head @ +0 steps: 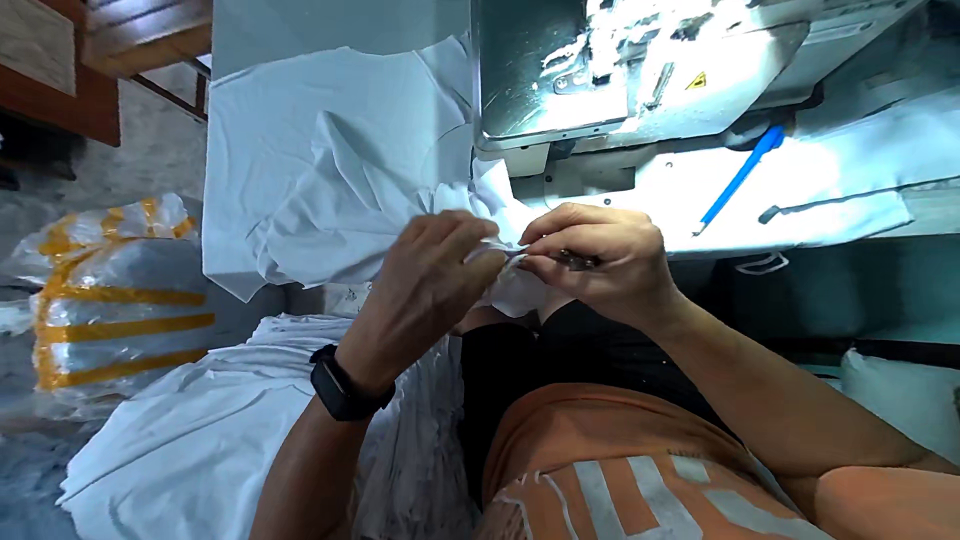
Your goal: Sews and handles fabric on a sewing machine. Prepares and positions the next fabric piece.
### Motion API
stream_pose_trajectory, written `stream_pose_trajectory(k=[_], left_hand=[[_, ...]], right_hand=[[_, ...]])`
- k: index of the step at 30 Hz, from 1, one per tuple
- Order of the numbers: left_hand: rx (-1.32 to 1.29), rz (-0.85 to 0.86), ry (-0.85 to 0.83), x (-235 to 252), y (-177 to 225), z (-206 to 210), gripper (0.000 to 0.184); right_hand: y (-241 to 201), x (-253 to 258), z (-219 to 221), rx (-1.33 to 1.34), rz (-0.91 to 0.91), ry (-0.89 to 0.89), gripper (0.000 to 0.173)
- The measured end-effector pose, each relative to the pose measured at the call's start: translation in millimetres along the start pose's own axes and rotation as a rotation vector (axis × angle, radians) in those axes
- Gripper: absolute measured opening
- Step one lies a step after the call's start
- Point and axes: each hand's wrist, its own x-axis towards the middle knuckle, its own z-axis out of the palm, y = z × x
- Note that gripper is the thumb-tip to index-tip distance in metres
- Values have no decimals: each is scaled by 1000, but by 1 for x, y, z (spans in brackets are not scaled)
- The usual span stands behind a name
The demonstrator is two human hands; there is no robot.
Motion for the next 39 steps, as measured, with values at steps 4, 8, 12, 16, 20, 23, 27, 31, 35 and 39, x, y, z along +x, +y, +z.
stream_pose_trajectory(k=[4, 8, 12, 16, 20, 23, 27, 31, 35, 39], left_hand=[[77, -180, -165, -9, -20, 0, 41], [-64, -150, 15, -15, -26, -5, 35], [-112, -120, 117, -19, -21, 0, 23], [-12, -95, 71, -19, -12, -2, 23], [80, -96, 77, -19, -2, -5, 22], [156, -40, 74, -21, 12, -13, 16], [56, 27, -8, -19, 29, -14, 24], [26, -110, -11, -16, 12, -8, 28], [-421, -239, 319, -16, -3, 2, 14], [-836, -391, 491, -12, -3, 17, 19]], right_hand=[[-2, -4, -9, 6, 107, 23, 10], [-5, -6, -10, 7, 203, 45, 10], [-6, -6, -9, -20, 186, 57, 9], [-6, -7, -9, -44, 186, 78, 10], [-5, -8, -7, -50, 194, 94, 9], [-5, -9, -7, -36, 250, 114, 5], [-9, -5, -7, 24, 274, 144, 5], [-7, -9, -18, 69, 229, 97, 7], [-7, -11, -23, 61, 200, 79, 9], [-3, -13, -15, 104, 198, 97, 9]])
